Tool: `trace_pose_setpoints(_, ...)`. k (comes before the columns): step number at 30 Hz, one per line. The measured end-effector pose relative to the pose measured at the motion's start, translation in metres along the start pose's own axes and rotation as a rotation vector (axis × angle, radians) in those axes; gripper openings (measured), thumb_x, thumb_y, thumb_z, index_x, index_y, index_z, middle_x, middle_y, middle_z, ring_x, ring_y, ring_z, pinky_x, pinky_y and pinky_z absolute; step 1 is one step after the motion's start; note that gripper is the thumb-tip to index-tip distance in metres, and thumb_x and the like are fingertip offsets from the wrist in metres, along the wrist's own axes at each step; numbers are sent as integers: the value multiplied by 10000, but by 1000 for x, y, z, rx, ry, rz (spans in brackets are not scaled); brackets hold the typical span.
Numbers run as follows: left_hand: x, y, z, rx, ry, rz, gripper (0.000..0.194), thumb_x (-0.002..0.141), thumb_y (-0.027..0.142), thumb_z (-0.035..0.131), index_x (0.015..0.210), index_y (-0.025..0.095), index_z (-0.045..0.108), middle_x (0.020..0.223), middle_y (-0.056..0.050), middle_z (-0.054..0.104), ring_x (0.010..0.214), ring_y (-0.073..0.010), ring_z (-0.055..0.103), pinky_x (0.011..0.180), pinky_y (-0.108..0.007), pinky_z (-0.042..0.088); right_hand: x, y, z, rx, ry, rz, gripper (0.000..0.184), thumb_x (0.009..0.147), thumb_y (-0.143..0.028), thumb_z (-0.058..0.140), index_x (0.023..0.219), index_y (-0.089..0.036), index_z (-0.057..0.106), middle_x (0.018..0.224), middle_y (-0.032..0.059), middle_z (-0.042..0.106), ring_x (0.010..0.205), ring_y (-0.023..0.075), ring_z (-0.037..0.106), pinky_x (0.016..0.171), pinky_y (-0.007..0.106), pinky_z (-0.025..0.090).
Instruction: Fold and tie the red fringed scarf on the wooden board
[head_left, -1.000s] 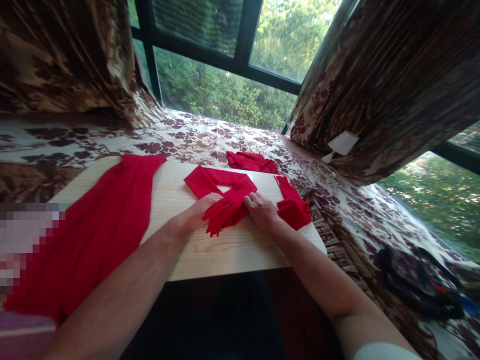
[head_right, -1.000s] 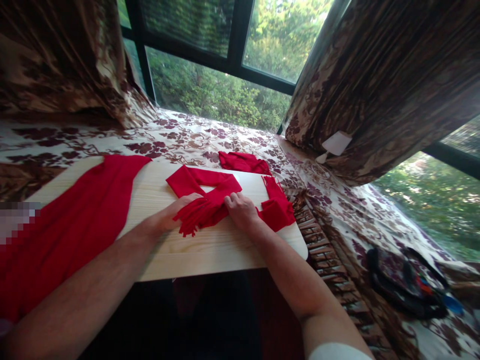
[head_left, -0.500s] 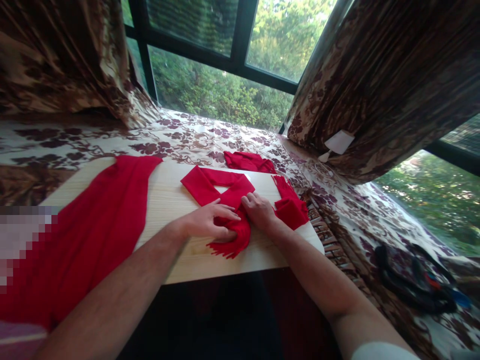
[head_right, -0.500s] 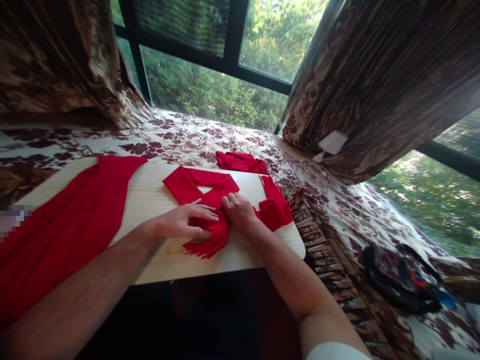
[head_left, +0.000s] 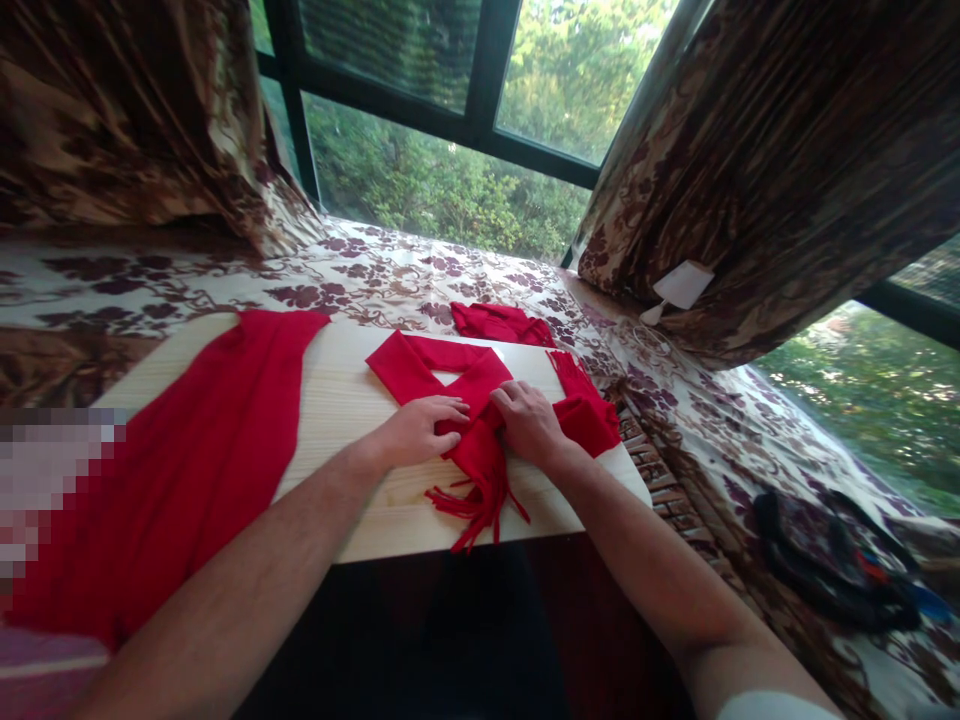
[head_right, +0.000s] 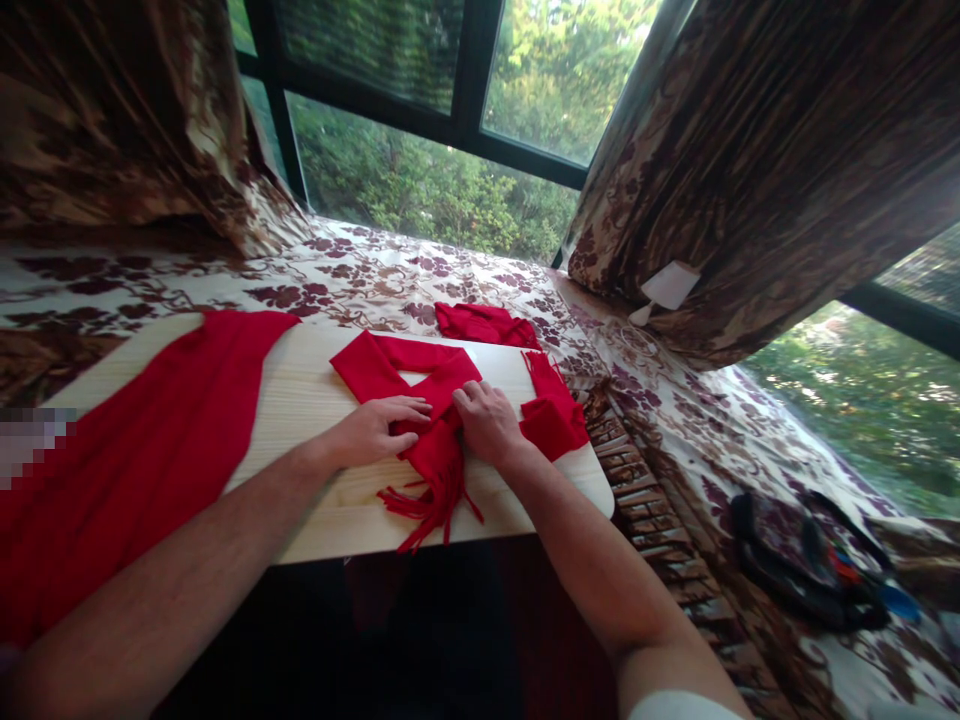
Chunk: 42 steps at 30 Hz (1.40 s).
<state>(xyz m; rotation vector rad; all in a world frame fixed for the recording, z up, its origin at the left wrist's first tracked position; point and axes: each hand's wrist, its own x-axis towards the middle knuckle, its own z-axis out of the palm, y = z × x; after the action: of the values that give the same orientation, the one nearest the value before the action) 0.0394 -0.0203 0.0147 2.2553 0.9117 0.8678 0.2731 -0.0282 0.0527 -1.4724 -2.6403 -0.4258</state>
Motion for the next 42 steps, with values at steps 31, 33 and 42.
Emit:
trace_pose_setpoints(31,-2,-10,-10,-23,44,28,220,696,124,568,778,217,750,1060,-36,777,1121,-227,679,1052,-382,486,-56,-53,-44,1025,-267,239,296,894,-424,617,728,-178,615,644,-25,594,597,106,502,563,224,370)
trace_pose_setpoints(33,-2,-9,-9,-4,59,45,298,665,97,558,847,215,763,1066,-33,774,1097,-221,683,1037,-369,498,-51,-35,-42,707,12,391,257,902,-405,621,768,-188,650,716,10,655,667,139,563,640,250,414)
trace_pose_setpoints(42,-4,-7,-8,148,29,50,428,834,393,678,1228,236,735,1364,-104,650,1253,-277,608,1119,-440,442,-37,7,-16,419,-42,310,240,900,-265,618,1116,-197,700,1037,76,745,943,211,674,841,288,462)
